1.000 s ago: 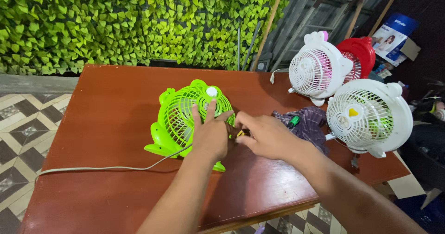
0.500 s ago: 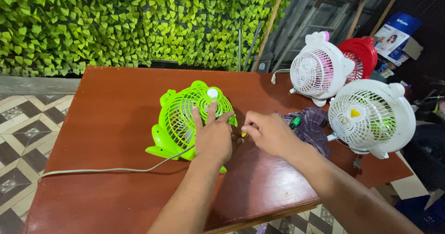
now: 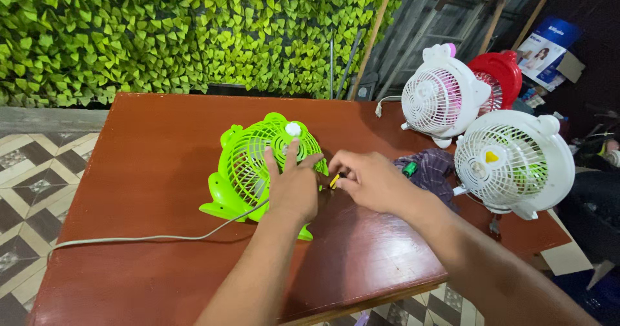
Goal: The person uses a screwdriver to unscrew the protective grills of several small decorative desk fans, wipes them with a cloth, and reassembles them on a table.
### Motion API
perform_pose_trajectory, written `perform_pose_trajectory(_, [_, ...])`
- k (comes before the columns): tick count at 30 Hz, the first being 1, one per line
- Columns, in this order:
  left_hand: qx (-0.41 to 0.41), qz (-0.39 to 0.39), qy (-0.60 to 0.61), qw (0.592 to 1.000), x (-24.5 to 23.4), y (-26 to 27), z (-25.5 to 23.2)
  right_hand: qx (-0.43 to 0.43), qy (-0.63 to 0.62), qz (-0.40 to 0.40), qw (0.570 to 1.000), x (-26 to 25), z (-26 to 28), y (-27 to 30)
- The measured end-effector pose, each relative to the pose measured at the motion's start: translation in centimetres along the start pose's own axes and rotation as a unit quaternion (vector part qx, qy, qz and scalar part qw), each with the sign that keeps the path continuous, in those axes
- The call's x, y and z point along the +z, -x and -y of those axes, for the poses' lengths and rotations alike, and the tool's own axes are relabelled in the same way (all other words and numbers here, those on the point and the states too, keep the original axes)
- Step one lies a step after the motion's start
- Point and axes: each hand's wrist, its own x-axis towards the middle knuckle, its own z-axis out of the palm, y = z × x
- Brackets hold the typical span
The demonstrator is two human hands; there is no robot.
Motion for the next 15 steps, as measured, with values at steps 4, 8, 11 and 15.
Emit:
perform_pose_trajectory(4, [-0.018, -0.01, -0.028, 0.999, -0.2, 0.2, -0.6, 0.059, 0.048, -0.026, 0.997, 0.4, 0.3, 0.2])
perform_pose_trajectory(8, [0.005, 0.005, -0.006, 1.0, 0.3, -0.2, -0.2, 0.026, 0.001, 0.013, 1.0, -0.5, 1.0, 0.5])
perform_pose_trajectory(11, [0.007, -0.091, -0.017, 0.996, 0.8, -0.4, -0.2, 0.103, -0.041, 0.031, 0.993, -0.9, 1.7, 0.2])
perform_pose_trajectory(15, [-0.023, -0.01, -0.024, 0.999, 0.4, 0.0, -0.7, 0.086, -0.009, 0.013, 0.996, -0.5, 1.5, 0.3])
